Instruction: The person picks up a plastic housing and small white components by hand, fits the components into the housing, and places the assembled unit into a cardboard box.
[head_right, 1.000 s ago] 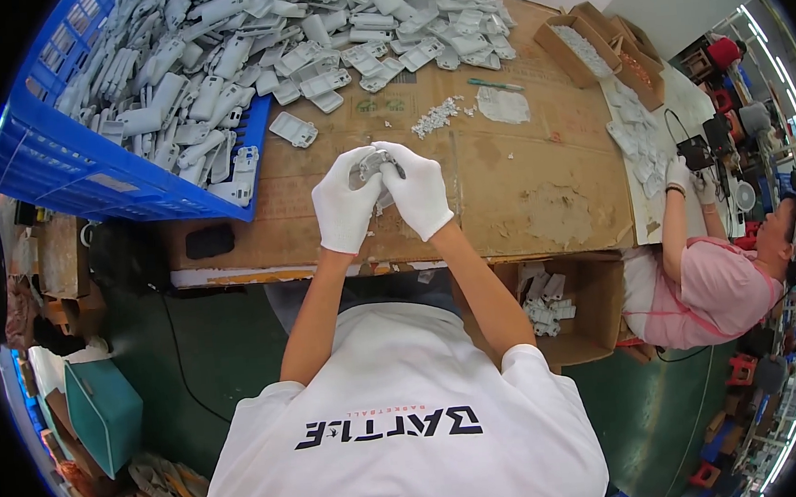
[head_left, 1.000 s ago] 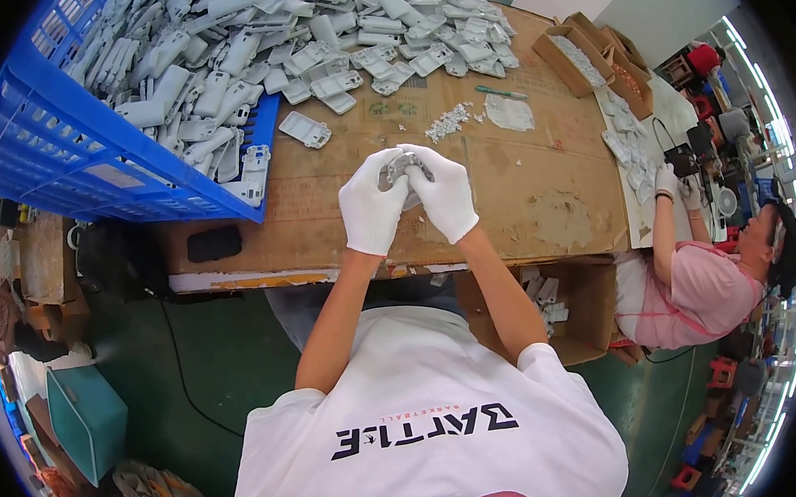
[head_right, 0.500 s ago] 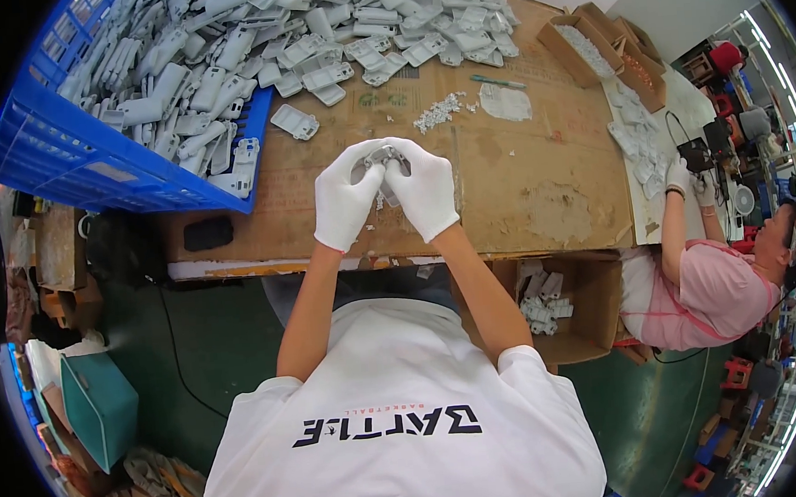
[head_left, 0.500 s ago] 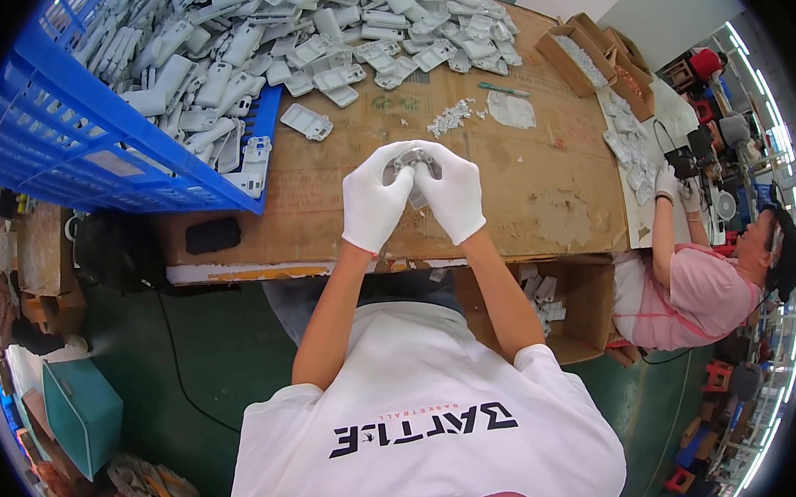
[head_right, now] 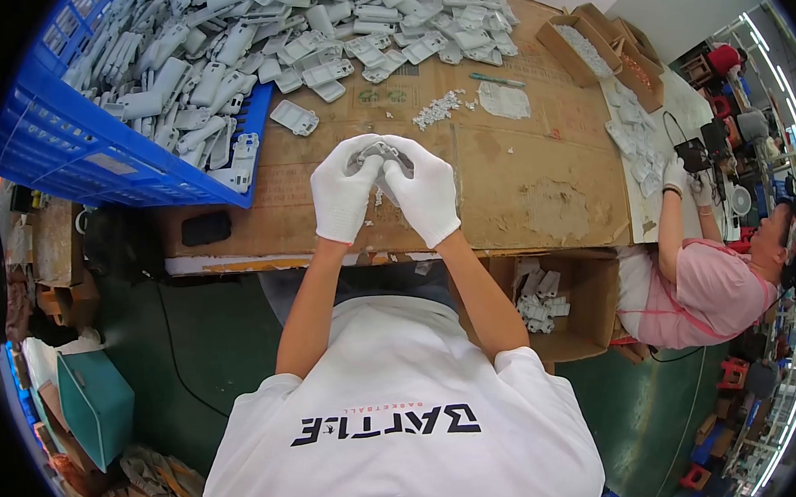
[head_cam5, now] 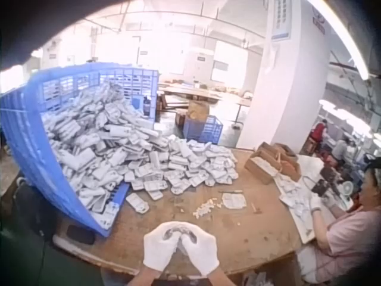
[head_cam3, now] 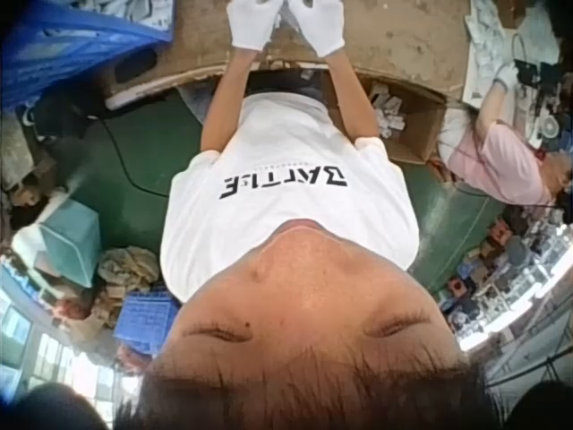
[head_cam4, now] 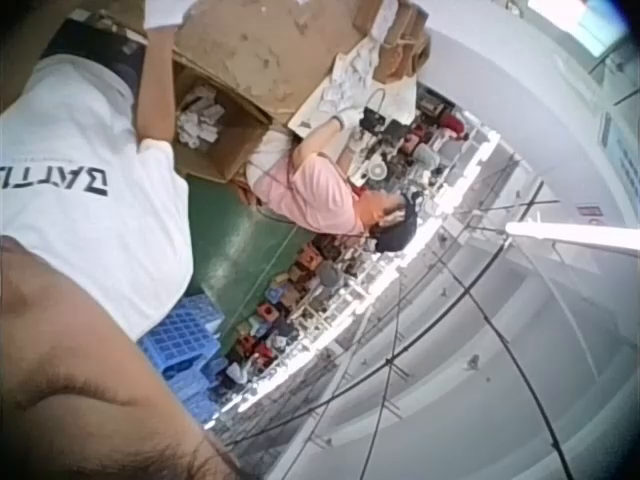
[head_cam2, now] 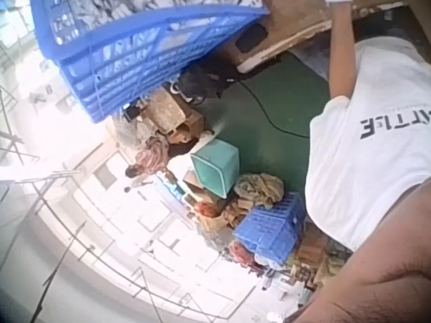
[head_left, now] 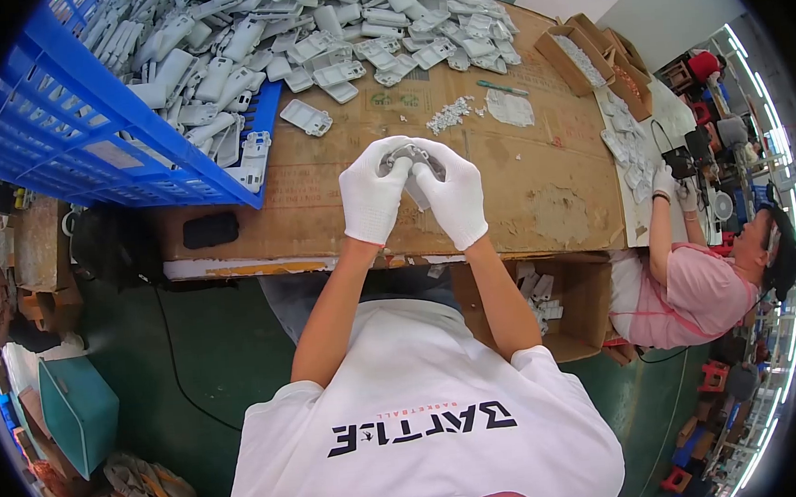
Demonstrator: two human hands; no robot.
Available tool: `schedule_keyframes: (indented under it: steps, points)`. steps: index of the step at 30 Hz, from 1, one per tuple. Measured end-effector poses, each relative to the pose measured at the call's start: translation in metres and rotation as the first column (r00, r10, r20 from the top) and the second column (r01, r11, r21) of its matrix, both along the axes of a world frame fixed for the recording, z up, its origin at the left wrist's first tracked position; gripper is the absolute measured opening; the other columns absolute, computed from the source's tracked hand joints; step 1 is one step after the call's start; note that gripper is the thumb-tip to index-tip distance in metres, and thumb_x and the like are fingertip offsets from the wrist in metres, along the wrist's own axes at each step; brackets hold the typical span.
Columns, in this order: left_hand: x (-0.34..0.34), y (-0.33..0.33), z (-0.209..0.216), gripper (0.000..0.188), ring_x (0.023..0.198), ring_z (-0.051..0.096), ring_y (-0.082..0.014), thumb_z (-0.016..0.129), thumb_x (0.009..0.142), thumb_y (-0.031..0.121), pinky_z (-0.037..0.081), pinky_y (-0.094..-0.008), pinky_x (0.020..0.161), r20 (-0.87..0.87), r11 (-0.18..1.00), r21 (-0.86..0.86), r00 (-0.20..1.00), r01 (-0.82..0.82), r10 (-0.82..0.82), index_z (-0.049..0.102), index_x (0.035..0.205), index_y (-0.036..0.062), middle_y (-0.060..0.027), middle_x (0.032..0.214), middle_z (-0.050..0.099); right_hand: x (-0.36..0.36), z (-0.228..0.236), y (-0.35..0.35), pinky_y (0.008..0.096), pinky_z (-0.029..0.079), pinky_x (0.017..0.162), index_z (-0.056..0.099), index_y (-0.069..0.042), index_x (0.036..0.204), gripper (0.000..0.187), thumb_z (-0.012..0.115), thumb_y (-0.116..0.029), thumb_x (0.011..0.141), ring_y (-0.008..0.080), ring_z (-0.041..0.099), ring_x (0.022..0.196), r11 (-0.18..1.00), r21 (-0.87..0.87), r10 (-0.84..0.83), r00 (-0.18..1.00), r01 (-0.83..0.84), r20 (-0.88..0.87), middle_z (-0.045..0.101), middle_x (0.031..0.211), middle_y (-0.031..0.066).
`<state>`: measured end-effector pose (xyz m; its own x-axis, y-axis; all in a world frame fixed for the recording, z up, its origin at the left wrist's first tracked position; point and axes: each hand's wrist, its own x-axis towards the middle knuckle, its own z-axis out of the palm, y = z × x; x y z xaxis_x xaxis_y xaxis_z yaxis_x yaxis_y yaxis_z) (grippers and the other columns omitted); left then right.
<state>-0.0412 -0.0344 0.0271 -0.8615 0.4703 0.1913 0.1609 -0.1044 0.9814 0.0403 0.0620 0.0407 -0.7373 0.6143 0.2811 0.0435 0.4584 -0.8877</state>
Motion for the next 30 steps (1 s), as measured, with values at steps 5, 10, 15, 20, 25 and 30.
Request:
schedule_keyframes:
  steps: [5, 10, 15, 20, 25, 30]
  points:
    - [0.004, -0.003, 0.005, 0.022, 0.082, 0.068, -0.0107, 0.067, 0.088, 0.003, 0.053, -0.0264, 0.075, -0.023, 0.999, -0.012, 0.999, -0.03, 0.03, 0.071, 0.11, 0.0021, -0.0094, 0.093, 0.074, -0.004, 0.001, -0.005, 0.0268, 0.052, 0.079, 0.068, 0.001, 0.115, 0.032, 0.059, -0.001, 0.085, 0.0112, 0.067, 0.087, 0.996, -0.084, 0.021, 1.0, -0.02, 0.019, 0.073, 0.097, 0.0093]
    - [0.009, -0.004, 0.009, 0.023, 0.084, 0.071, -0.0162, 0.067, 0.087, 0.002, 0.054, -0.0285, 0.075, -0.093, 0.998, -0.052, 0.995, -0.044, 0.039, 0.071, 0.11, 0.0034, -0.0117, 0.095, 0.073, -0.005, 0.0, -0.006, 0.0245, 0.051, 0.076, 0.069, 0.002, 0.111, 0.029, 0.058, 0.0, 0.084, 0.0093, 0.064, 0.083, 0.998, -0.063, -0.013, 1.0, 0.012, -0.027, 0.072, 0.091, 0.0067]
    - [0.01, 0.0, 0.012, 0.032, 0.086, 0.07, -0.0144, 0.065, 0.086, -0.001, 0.054, -0.0269, 0.079, -0.266, 0.997, -0.066, 0.964, -0.046, 0.027, 0.068, 0.118, 0.0022, -0.0125, 0.102, 0.074, -0.006, -0.001, 0.0, 0.0258, 0.051, 0.077, 0.069, 0.001, 0.11, 0.029, 0.057, 0.0, 0.083, 0.009, 0.063, 0.081, 0.976, -0.217, -0.021, 0.993, -0.005, -0.118, 0.071, 0.09, 0.0063]
    - [0.014, 0.004, 0.011, 0.042, 0.089, 0.071, -0.0188, 0.065, 0.084, -0.002, 0.055, -0.0293, 0.08, -0.293, 0.991, -0.112, 0.956, -0.071, 0.035, 0.064, 0.125, 0.0054, -0.0135, 0.108, 0.072, -0.007, -0.002, 0.007, 0.0259, 0.051, 0.077, 0.068, 0.001, 0.111, 0.029, 0.058, -0.001, 0.084, 0.0093, 0.063, 0.081, 0.965, -0.26, -0.015, 0.992, -0.019, -0.126, 0.071, 0.093, 0.0061]
    - [0.019, 0.004, 0.015, 0.041, 0.09, 0.072, -0.0196, 0.065, 0.083, -0.002, 0.055, -0.0295, 0.079, -0.228, 0.99, -0.136, 0.974, -0.045, 0.013, 0.065, 0.123, 0.0067, -0.0122, 0.108, 0.072, -0.007, 0.0, 0.006, 0.0263, 0.051, 0.075, 0.068, 0.002, 0.109, 0.026, 0.059, -0.003, 0.085, 0.0089, 0.063, 0.082, 0.941, -0.337, 0.002, 0.995, -0.035, -0.097, 0.071, 0.092, 0.006]
    - [0.018, 0.004, 0.012, 0.041, 0.091, 0.072, -0.0203, 0.065, 0.083, -0.003, 0.055, -0.0294, 0.079, -0.28, 0.986, -0.152, 0.96, -0.07, 0.025, 0.066, 0.122, 0.0065, -0.0125, 0.108, 0.072, -0.009, -0.002, 0.009, 0.0254, 0.05, 0.073, 0.069, 0.002, 0.106, 0.022, 0.061, -0.004, 0.086, 0.0075, 0.061, 0.081, 0.934, -0.354, 0.014, 0.998, -0.036, -0.063, 0.07, 0.088, 0.0043]
